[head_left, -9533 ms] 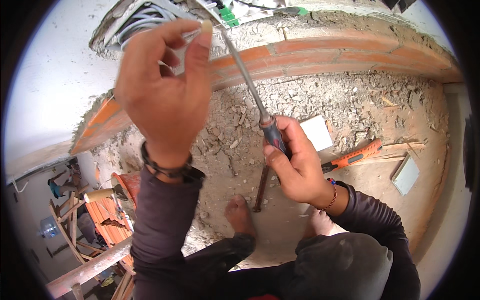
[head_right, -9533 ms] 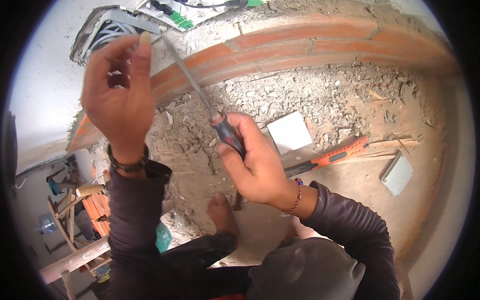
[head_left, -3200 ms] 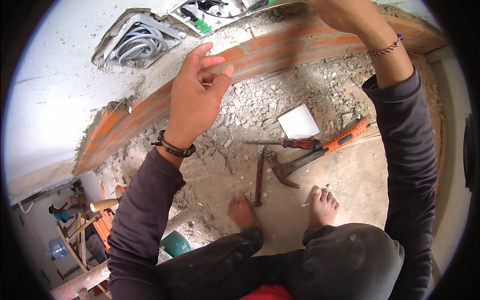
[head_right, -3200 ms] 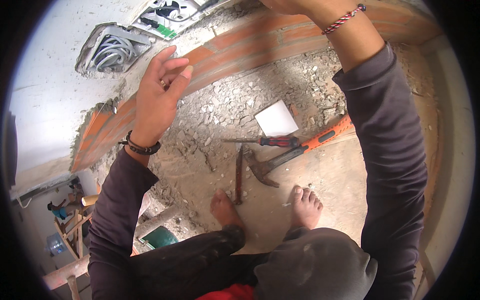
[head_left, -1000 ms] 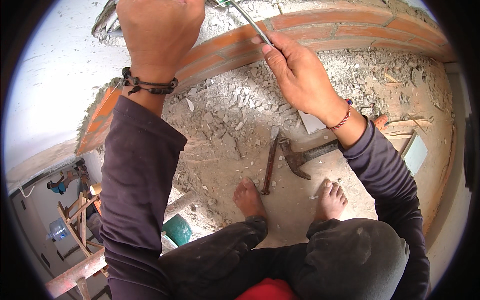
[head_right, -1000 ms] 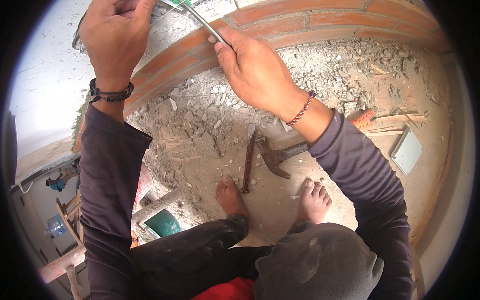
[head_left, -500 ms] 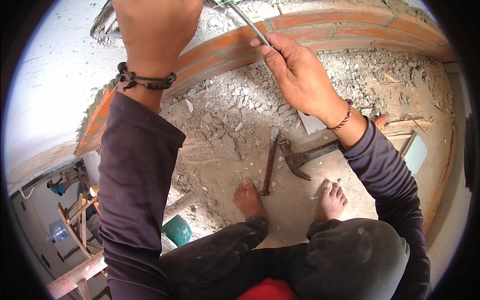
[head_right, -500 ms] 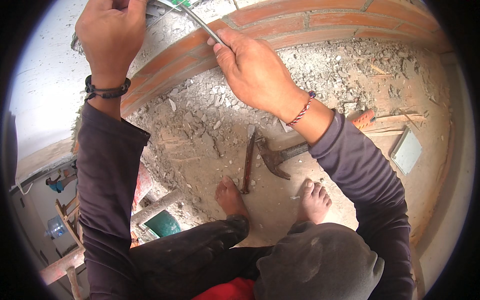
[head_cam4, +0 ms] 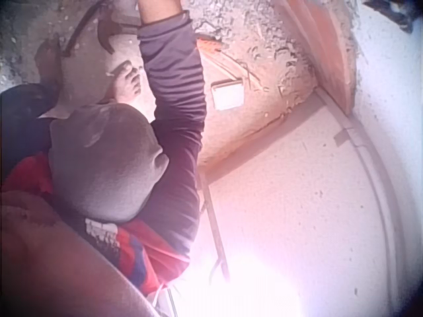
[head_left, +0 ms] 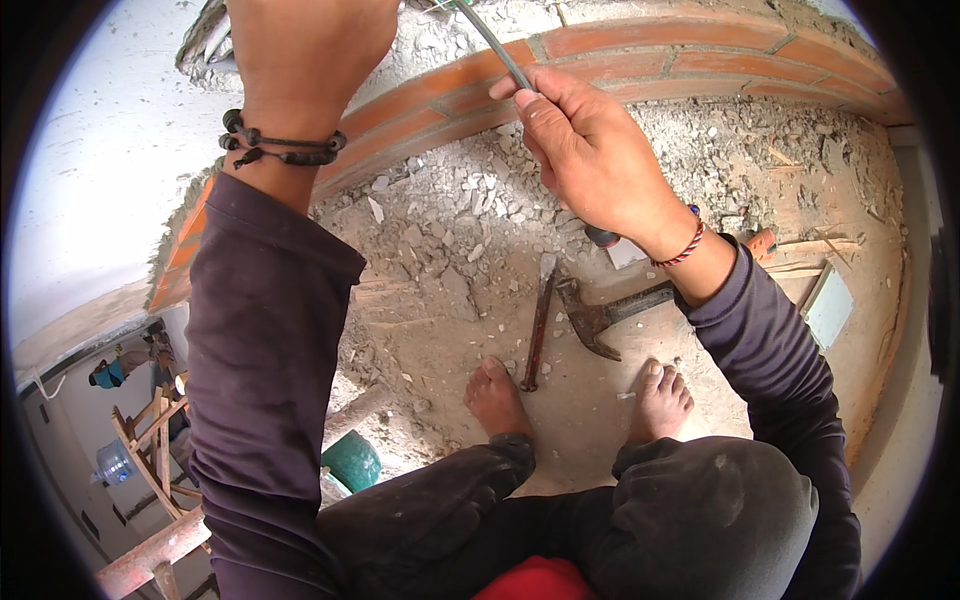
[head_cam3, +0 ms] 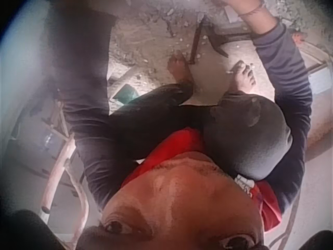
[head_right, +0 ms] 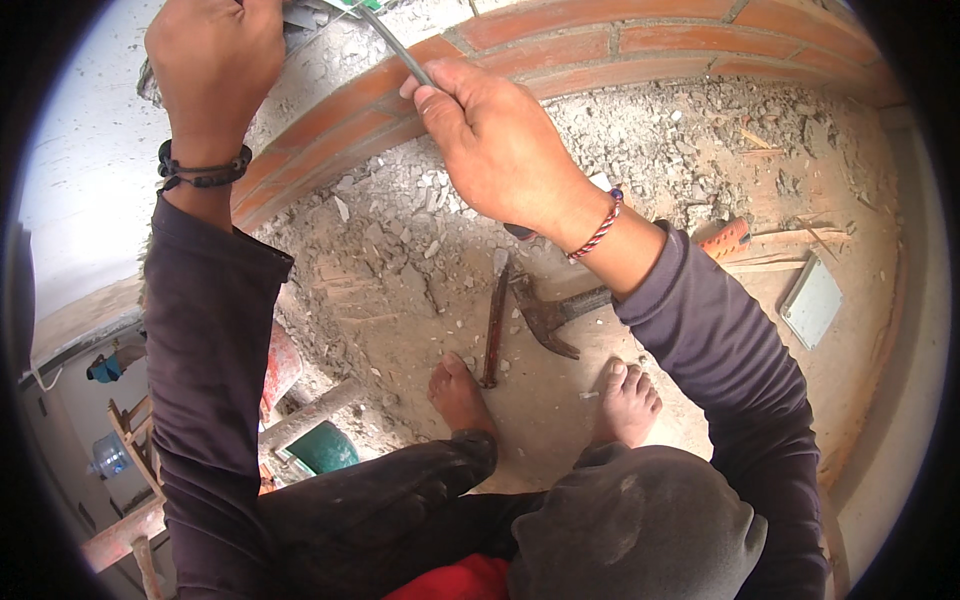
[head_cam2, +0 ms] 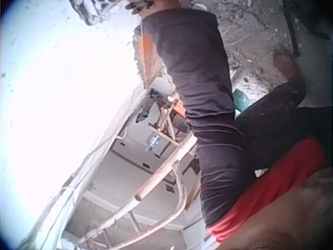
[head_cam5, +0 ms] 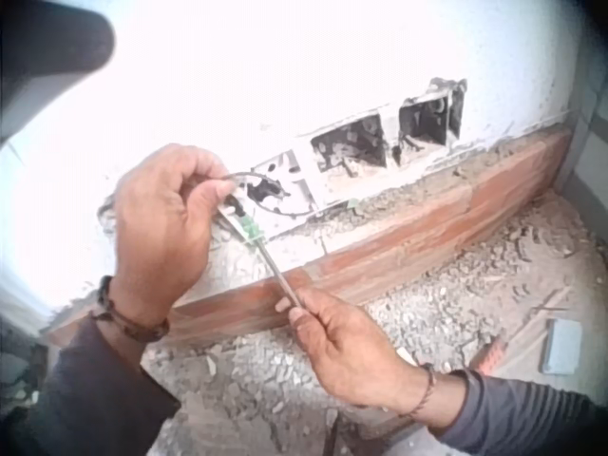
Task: The person installs an electrical outlet by placing a faceplate over the wiring, then uses a screwdriver to secure it and prepare the connections.
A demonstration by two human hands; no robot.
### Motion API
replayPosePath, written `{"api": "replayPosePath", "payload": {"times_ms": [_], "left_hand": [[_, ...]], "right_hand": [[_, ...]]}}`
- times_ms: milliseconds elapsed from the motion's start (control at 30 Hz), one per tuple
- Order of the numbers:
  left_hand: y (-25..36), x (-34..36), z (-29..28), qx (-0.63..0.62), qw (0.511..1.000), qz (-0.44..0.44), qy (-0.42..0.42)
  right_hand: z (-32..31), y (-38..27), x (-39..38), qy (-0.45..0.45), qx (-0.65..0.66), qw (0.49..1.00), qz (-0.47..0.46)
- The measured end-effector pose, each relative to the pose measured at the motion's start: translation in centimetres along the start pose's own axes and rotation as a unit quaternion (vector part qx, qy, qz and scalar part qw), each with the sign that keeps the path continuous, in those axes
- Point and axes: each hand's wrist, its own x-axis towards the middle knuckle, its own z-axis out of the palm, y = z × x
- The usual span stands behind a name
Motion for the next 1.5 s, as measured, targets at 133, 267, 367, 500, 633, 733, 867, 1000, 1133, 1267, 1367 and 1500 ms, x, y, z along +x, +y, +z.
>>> {"api": "replayPosePath", "payload": {"times_ms": [133, 267, 367, 500, 633, 733, 867, 1000, 1133, 1267, 1367, 1500], "left_hand": [[0.9, 0.3, -0.4, 0.003, 1.000, 0.000, -0.022], [0.8, 0.5, -0.6, 0.006, 1.000, 0.003, -0.021], [0.6, 0.2, -0.2, -0.014, 1.000, -0.013, -0.004], [0.6, 0.4, -0.2, -0.017, 1.000, -0.015, -0.006], [1.3, 0.3, -0.6, -0.034, 0.999, -0.023, -0.009], [0.5, 0.3, -0.1, -0.037, 0.998, -0.050, -0.007], [2.2, 1.2, -1.1, -0.030, 0.996, -0.066, -0.045], [1.3, 0.7, -0.6, -0.009, 1.000, -0.005, -0.015], [0.2, 0.4, -0.2, 0.004, 1.000, -0.012, -0.006], [0.2, 0.4, 0.0, 0.009, 1.000, -0.010, -0.010], [0.9, 0.5, -0.1, -0.032, 0.999, -0.041, -0.007], [-0.5, 0.5, -0.1, -0.043, 0.999, -0.007, -0.017]], "right_hand": [[-0.3, 0.0, -0.1, -0.002, -0.008, 1.000, 0.015], [-0.2, -0.7, -0.1, -0.010, -0.011, 1.000, 0.027], [-0.4, -1.1, -0.1, -0.012, -0.023, 0.999, 0.030], [-0.6, -1.1, -0.2, -0.002, -0.042, 0.999, 0.018], [-0.5, -1.1, -0.1, -0.006, -0.035, 0.999, 0.020], [-0.6, -1.1, -0.2, -0.010, -0.014, 1.000, 0.015], [0.0, -1.2, -0.2, 0.002, 0.032, 0.999, 0.040], [0.8, -0.6, -0.1, 0.044, -0.001, 0.999, 0.024], [1.8, 1.0, 0.4, 0.085, -0.066, 0.993, -0.037], [2.2, 2.7, 1.0, 0.099, -0.088, 0.989, -0.063], [2.1, 3.5, 1.3, 0.111, -0.108, 0.984, -0.088], [2.4, 3.5, 1.6, 0.104, -0.077, 0.987, -0.090]]}}
